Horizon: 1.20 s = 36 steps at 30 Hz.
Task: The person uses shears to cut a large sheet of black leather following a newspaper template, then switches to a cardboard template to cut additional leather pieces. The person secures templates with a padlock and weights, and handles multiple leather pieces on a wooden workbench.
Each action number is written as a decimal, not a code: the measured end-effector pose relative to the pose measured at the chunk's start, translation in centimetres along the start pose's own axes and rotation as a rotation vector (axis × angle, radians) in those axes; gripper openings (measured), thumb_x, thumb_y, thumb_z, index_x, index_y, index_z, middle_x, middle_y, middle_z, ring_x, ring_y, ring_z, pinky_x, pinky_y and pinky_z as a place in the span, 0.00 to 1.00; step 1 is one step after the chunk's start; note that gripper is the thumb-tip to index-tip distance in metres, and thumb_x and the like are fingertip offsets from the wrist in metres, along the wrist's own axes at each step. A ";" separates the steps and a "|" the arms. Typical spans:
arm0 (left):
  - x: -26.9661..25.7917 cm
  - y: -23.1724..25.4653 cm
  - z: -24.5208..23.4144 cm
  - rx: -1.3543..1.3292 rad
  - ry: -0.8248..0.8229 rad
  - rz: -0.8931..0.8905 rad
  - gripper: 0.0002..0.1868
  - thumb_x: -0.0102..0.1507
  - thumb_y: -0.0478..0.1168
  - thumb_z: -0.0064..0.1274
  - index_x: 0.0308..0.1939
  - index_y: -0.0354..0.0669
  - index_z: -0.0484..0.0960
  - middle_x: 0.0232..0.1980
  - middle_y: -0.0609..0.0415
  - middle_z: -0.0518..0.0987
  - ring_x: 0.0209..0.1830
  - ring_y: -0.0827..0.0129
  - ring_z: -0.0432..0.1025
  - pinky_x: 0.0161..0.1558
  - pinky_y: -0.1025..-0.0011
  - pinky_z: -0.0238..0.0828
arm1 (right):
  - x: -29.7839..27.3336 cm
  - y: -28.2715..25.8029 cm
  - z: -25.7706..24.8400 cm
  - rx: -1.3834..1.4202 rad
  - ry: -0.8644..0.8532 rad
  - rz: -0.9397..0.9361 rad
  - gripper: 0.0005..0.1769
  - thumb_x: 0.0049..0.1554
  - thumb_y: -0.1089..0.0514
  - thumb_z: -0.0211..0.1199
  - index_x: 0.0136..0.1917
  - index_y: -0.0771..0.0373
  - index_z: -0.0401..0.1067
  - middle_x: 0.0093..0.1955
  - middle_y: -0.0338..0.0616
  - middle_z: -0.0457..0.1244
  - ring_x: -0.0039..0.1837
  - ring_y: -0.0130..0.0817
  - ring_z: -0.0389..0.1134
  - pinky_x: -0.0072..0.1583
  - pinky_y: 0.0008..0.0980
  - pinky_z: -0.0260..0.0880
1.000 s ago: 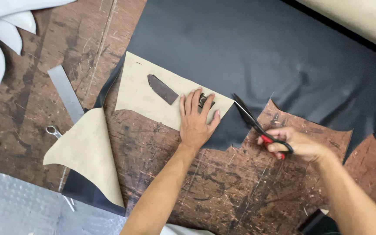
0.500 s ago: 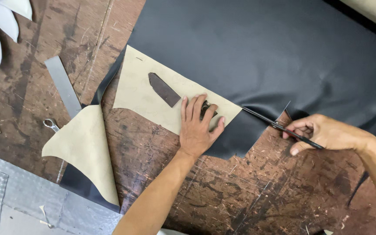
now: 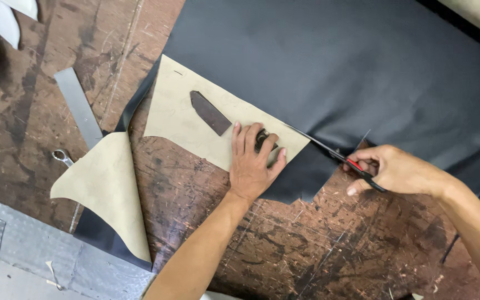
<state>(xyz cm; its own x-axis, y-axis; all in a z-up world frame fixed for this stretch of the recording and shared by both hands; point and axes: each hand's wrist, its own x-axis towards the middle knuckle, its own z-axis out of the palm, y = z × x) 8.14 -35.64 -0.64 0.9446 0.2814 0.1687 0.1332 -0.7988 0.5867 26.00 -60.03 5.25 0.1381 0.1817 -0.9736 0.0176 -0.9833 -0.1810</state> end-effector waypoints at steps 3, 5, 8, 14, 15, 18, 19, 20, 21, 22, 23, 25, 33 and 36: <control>-0.2 -0.1 -0.2 -0.001 -0.005 -0.007 0.18 0.63 0.48 0.61 0.51 0.44 0.79 0.62 0.43 0.66 0.68 0.49 0.60 0.78 0.41 0.50 | -0.2 -1.1 0.0 0.058 0.018 -0.118 0.40 0.36 0.39 0.82 0.60 0.54 0.80 0.45 0.40 0.72 0.48 0.32 0.73 0.55 0.35 0.70; -0.4 -0.2 0.1 0.000 -0.013 -0.003 0.19 0.63 0.49 0.61 0.51 0.44 0.78 0.62 0.42 0.65 0.68 0.49 0.59 0.79 0.41 0.50 | -0.4 -1.4 -0.2 0.068 0.017 -0.126 0.38 0.36 0.41 0.82 0.59 0.56 0.81 0.48 0.40 0.72 0.51 0.32 0.75 0.58 0.34 0.72; -0.6 -0.4 0.3 0.008 -0.024 -0.001 0.19 0.64 0.51 0.61 0.52 0.45 0.78 0.62 0.43 0.64 0.69 0.50 0.58 0.80 0.41 0.48 | -0.4 -1.9 -0.4 0.043 0.002 -0.042 0.36 0.37 0.43 0.82 0.57 0.57 0.81 0.49 0.42 0.73 0.52 0.34 0.76 0.60 0.35 0.73; -0.6 -0.5 0.3 0.007 -0.035 0.001 0.20 0.64 0.53 0.60 0.52 0.46 0.78 0.63 0.43 0.64 0.71 0.51 0.58 0.81 0.42 0.47 | 0.3 -0.8 -0.4 -0.016 -0.039 0.003 0.41 0.36 0.39 0.82 0.61 0.52 0.79 0.44 0.44 0.72 0.50 0.37 0.73 0.59 0.39 0.70; -0.6 -0.5 0.2 0.011 -0.041 0.005 0.20 0.64 0.53 0.60 0.54 0.47 0.79 0.64 0.43 0.65 0.71 0.51 0.58 0.81 0.42 0.47 | 0.5 0.0 -0.4 -0.019 -0.055 -0.022 0.41 0.36 0.37 0.81 0.61 0.52 0.80 0.45 0.41 0.71 0.49 0.35 0.73 0.58 0.39 0.70; -0.4 -0.5 0.0 0.027 -0.060 0.025 0.21 0.64 0.53 0.59 0.58 0.52 0.81 0.66 0.44 0.66 0.72 0.52 0.59 0.80 0.42 0.46 | 1.0 3.7 -0.1 0.049 -0.159 -0.018 0.42 0.35 0.37 0.82 0.61 0.49 0.77 0.46 0.38 0.71 0.47 0.34 0.74 0.58 0.38 0.70; -0.5 -0.5 -0.1 0.040 -0.068 0.037 0.21 0.64 0.53 0.58 0.60 0.54 0.82 0.67 0.45 0.67 0.72 0.51 0.59 0.80 0.42 0.46 | 1.1 5.3 0.1 0.084 -0.206 -0.005 0.43 0.34 0.37 0.83 0.61 0.48 0.75 0.46 0.39 0.71 0.47 0.35 0.74 0.58 0.37 0.69; -0.5 -0.5 -0.1 0.053 -0.075 0.049 0.22 0.64 0.53 0.58 0.61 0.56 0.82 0.68 0.46 0.67 0.73 0.51 0.59 0.80 0.42 0.45 | 1.3 7.1 0.2 0.064 -0.218 0.017 0.42 0.35 0.37 0.82 0.62 0.48 0.76 0.46 0.40 0.70 0.46 0.35 0.73 0.56 0.39 0.70; -0.5 -0.4 -0.1 0.057 -0.084 0.051 0.23 0.64 0.54 0.58 0.62 0.56 0.82 0.69 0.46 0.67 0.73 0.51 0.59 0.80 0.41 0.45 | 1.3 9.1 0.3 0.046 -0.229 0.039 0.41 0.36 0.38 0.82 0.62 0.48 0.76 0.46 0.41 0.70 0.44 0.35 0.71 0.53 0.40 0.72; -0.5 -0.3 -0.2 0.061 -0.094 0.052 0.24 0.64 0.55 0.58 0.62 0.56 0.81 0.69 0.46 0.66 0.73 0.51 0.59 0.80 0.40 0.44 | 1.2 11.1 0.4 0.027 -0.240 0.062 0.41 0.37 0.38 0.82 0.62 0.47 0.76 0.46 0.42 0.69 0.43 0.35 0.70 0.51 0.41 0.73; -0.3 -0.3 -0.2 0.069 -0.098 0.054 0.25 0.64 0.56 0.58 0.63 0.56 0.81 0.70 0.46 0.66 0.74 0.51 0.58 0.80 0.39 0.44 | 1.2 13.1 0.4 -0.024 -0.240 0.119 0.40 0.38 0.39 0.83 0.62 0.46 0.76 0.45 0.42 0.66 0.43 0.36 0.65 0.51 0.40 0.69; -0.1 -0.4 -0.3 0.037 -0.122 0.050 0.31 0.60 0.61 0.60 0.62 0.53 0.80 0.69 0.45 0.66 0.73 0.51 0.58 0.79 0.35 0.42 | 1.0 16.9 0.5 -0.126 -0.239 0.236 0.38 0.40 0.43 0.84 0.63 0.44 0.75 0.43 0.43 0.59 0.43 0.36 0.56 0.52 0.37 0.61; -0.2 -0.2 -0.3 0.058 -0.153 0.070 0.40 0.55 0.68 0.64 0.64 0.50 0.78 0.69 0.45 0.65 0.74 0.51 0.57 0.79 0.33 0.39 | 1.2 19.7 0.5 -0.051 -0.264 0.210 0.44 0.41 0.43 0.84 0.69 0.46 0.70 0.46 0.43 0.67 0.47 0.40 0.64 0.52 0.42 0.67; -0.2 -0.2 -0.2 0.056 -0.144 0.071 0.41 0.54 0.68 0.64 0.64 0.51 0.78 0.69 0.45 0.65 0.74 0.51 0.57 0.79 0.33 0.40 | 1.4 15.5 0.3 -0.089 -0.141 0.269 0.48 0.38 0.40 0.85 0.70 0.43 0.70 0.49 0.41 0.67 0.54 0.36 0.65 0.61 0.42 0.62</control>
<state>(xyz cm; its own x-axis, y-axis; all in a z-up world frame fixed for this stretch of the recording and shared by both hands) 7.89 -35.43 -0.67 0.9850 0.1467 0.0906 0.0767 -0.8434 0.5318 26.15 -75.06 1.04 0.0108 -0.0920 -0.9957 0.0869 -0.9919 0.0926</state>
